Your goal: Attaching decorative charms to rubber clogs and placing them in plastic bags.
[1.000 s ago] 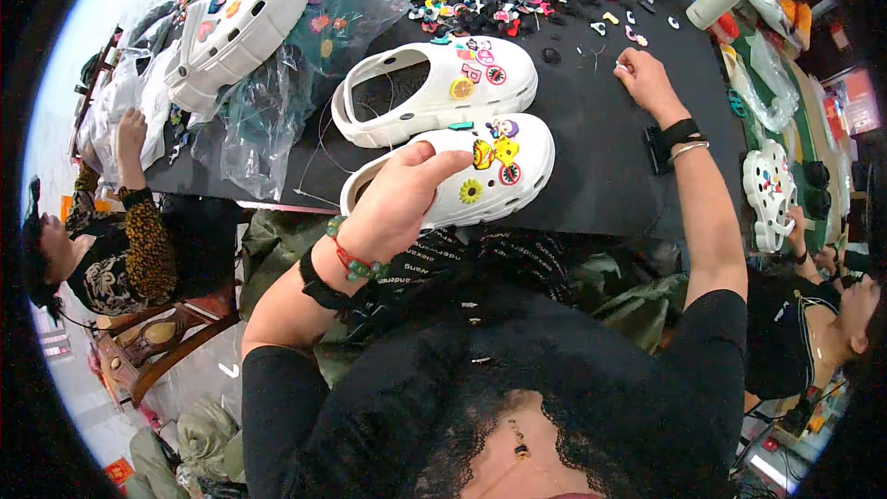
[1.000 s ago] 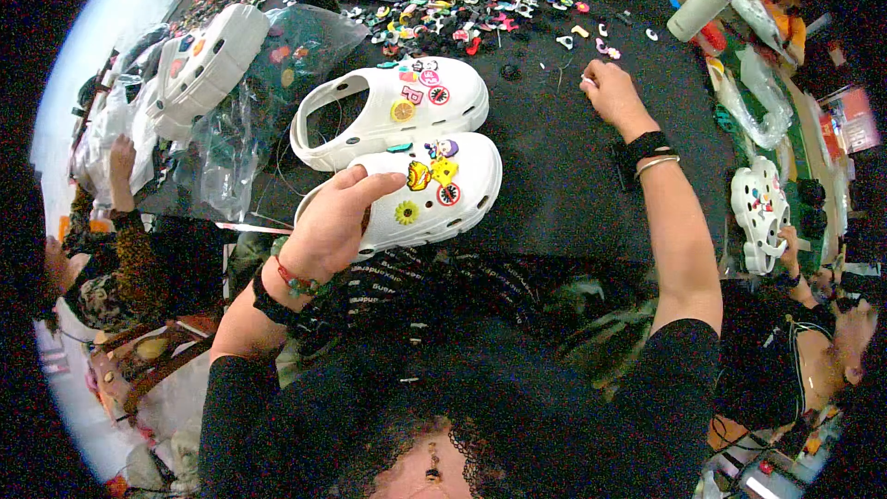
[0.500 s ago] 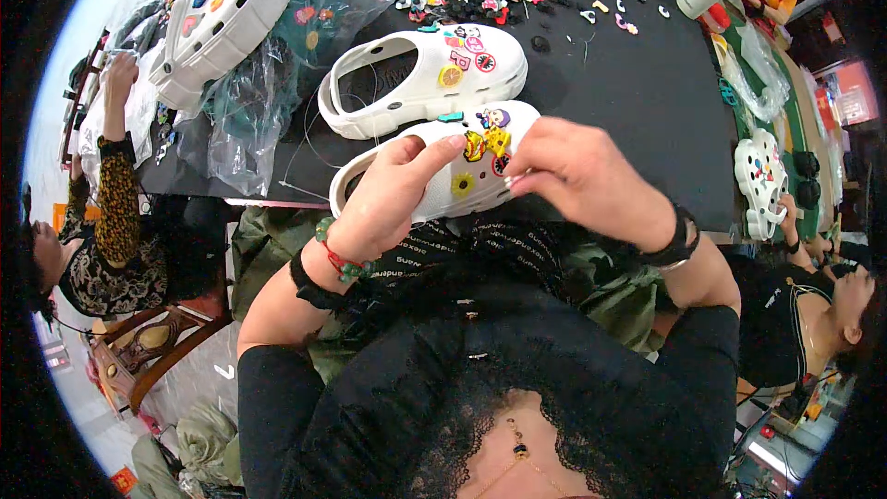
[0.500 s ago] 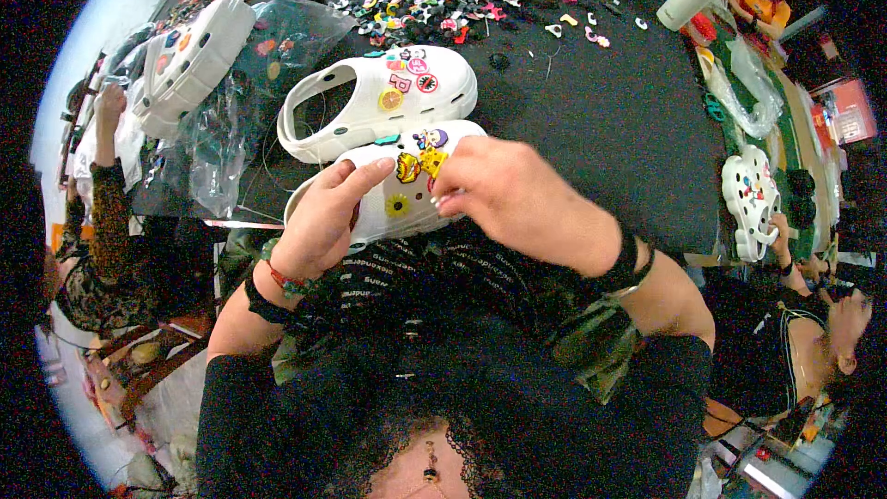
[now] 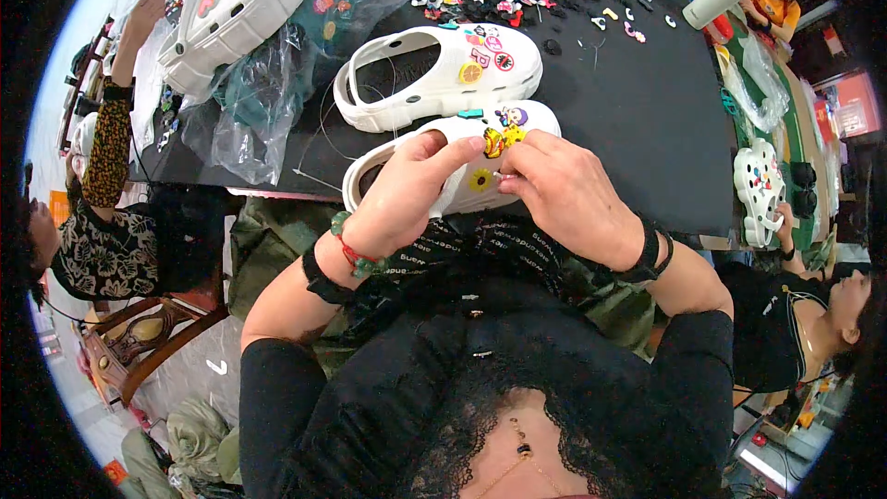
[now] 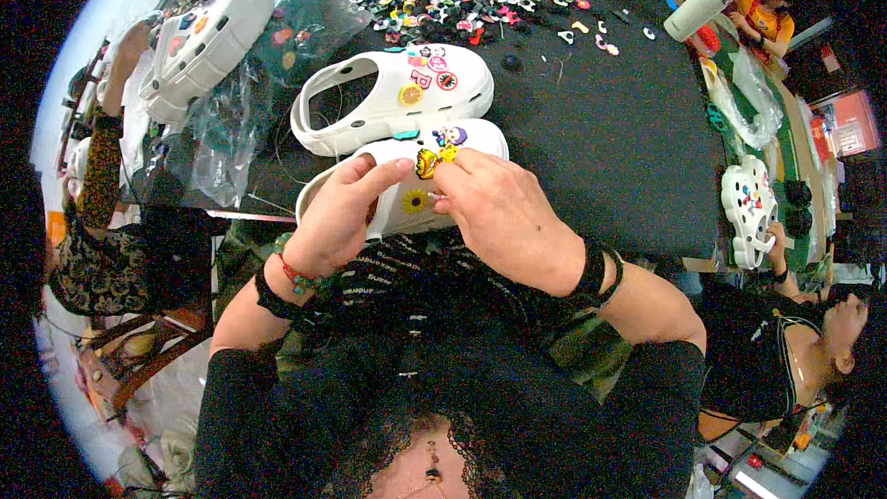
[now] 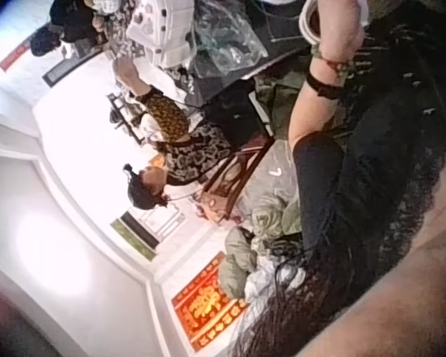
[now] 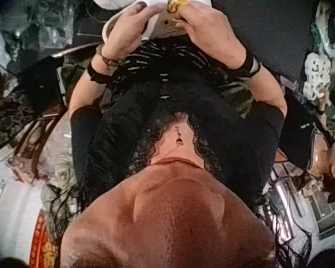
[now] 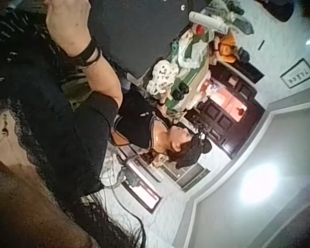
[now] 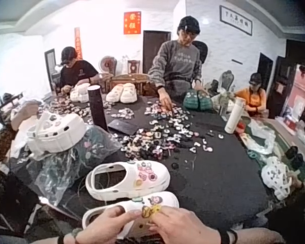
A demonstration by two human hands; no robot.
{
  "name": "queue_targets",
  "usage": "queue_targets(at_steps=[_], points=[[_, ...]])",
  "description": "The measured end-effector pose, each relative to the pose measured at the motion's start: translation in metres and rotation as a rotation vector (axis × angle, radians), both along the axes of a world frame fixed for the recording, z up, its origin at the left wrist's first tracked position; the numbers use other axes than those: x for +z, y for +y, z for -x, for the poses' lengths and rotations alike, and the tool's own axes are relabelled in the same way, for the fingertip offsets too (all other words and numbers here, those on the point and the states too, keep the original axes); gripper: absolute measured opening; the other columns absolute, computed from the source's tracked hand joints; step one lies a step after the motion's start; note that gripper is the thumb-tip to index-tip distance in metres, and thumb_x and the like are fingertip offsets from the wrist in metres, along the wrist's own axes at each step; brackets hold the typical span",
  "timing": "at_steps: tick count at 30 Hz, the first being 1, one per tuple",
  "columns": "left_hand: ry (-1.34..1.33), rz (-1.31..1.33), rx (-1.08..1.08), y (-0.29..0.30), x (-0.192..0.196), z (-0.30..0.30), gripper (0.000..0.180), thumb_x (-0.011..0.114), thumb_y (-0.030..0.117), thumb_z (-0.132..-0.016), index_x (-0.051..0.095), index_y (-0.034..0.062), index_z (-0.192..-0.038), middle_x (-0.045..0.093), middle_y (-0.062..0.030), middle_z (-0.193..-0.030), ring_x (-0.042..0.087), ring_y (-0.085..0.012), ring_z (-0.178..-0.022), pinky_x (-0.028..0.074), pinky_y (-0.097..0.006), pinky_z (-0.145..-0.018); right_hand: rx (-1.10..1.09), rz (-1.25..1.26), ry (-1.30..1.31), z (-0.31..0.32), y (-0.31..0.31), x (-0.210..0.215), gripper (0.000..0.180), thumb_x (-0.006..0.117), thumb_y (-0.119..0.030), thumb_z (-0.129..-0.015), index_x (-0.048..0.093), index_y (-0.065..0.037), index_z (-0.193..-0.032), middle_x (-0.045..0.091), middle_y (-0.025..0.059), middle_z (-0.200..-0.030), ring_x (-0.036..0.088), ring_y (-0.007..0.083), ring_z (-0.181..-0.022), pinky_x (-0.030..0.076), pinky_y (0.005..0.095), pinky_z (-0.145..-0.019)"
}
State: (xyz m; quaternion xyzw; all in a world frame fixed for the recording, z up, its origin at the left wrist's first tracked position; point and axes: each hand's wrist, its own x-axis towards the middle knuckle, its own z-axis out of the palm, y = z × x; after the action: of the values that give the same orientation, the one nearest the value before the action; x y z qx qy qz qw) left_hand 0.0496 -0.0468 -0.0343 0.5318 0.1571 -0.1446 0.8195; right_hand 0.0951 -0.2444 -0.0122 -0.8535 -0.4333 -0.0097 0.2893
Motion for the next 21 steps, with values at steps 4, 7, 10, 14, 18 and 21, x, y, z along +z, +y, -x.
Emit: queue_targets(at_steps=[4, 7, 10, 14, 18, 21], points=[[0.010, 0.038, 0.006, -0.001, -0.002, 0.002, 0.029, 0.069, 0.019, -0.094, 0.060, 0.0011, -0.116, 0.068, -0.0075, -0.112, 0.066, -0.0149, -0.101, 0.053, -0.030, -0.087, 0.002, 0.022, -0.030, -0.002, 0.004, 0.000, 0.016, 0.071, -0.004, -0.079, 0.057, -0.002, -0.086, 0.058, 0.0134, -0.084, 0.060, 0.0355, -0.080, 0.049, 0.0451, -0.070], [-0.044, 0.110, -0.028, -0.001, -0.005, 0.002, 0.036, 0.067, 0.018, -0.095, 0.058, -0.0002, -0.125, 0.067, -0.0082, -0.117, 0.065, -0.0163, -0.104, 0.052, -0.030, -0.090, 0.039, 0.033, -0.134, -0.002, 0.006, 0.001, 0.010, 0.064, -0.005, -0.080, 0.057, -0.004, -0.088, 0.058, 0.0128, -0.083, 0.061, 0.0328, -0.083, 0.049, 0.0436, -0.074], [-0.057, 0.065, -0.014, -0.001, -0.007, 0.002, 0.036, 0.066, 0.018, -0.096, 0.057, -0.0027, -0.124, 0.065, -0.0092, -0.120, 0.063, -0.0157, -0.108, 0.051, -0.030, -0.092, 0.061, 0.029, -0.178, -0.003, 0.009, -0.001, 0.007, 0.060, -0.003, -0.081, 0.058, -0.004, -0.088, 0.057, 0.0109, -0.084, 0.059, 0.0302, -0.086, 0.047, 0.0411, -0.077], [-0.017, 0.051, -0.013, -0.001, -0.011, 0.002, 0.037, 0.066, 0.017, -0.096, 0.056, -0.0026, -0.126, 0.065, -0.0090, -0.121, 0.063, -0.0156, -0.108, 0.051, -0.030, -0.092, 0.092, 0.054, -0.114, -0.010, 0.009, -0.004, 0.016, 0.067, -0.004, -0.077, 0.059, -0.005, -0.090, 0.058, 0.0103, -0.096, 0.057, 0.0308, -0.098, 0.045, 0.0429, -0.083], [-0.019, 0.168, -0.046, 0.000, -0.010, 0.003, 0.042, 0.067, 0.015, -0.095, 0.054, -0.0009, -0.132, 0.064, -0.0083, -0.124, 0.062, -0.0158, -0.111, 0.050, -0.032, -0.096, -0.031, 0.006, -0.123, -0.015, 0.002, -0.004, 0.060, 0.082, -0.004, -0.063, 0.057, -0.007, -0.118, 0.047, 0.0175, -0.138, 0.042, 0.0369, -0.131, 0.040, 0.0467, -0.102], [-0.181, 0.066, -0.104, 0.000, -0.008, 0.004, 0.043, 0.067, 0.013, -0.095, 0.054, -0.0004, -0.133, 0.063, -0.0078, -0.126, 0.062, -0.0160, -0.113, 0.050, -0.033, -0.098, -0.070, -0.067, 0.021, -0.019, 0.005, -0.009, 0.077, 0.082, -0.003, -0.065, 0.047, -0.007, -0.134, 0.042, 0.0203, -0.146, 0.037, 0.0406, -0.137, 0.034, 0.0470, -0.112]])
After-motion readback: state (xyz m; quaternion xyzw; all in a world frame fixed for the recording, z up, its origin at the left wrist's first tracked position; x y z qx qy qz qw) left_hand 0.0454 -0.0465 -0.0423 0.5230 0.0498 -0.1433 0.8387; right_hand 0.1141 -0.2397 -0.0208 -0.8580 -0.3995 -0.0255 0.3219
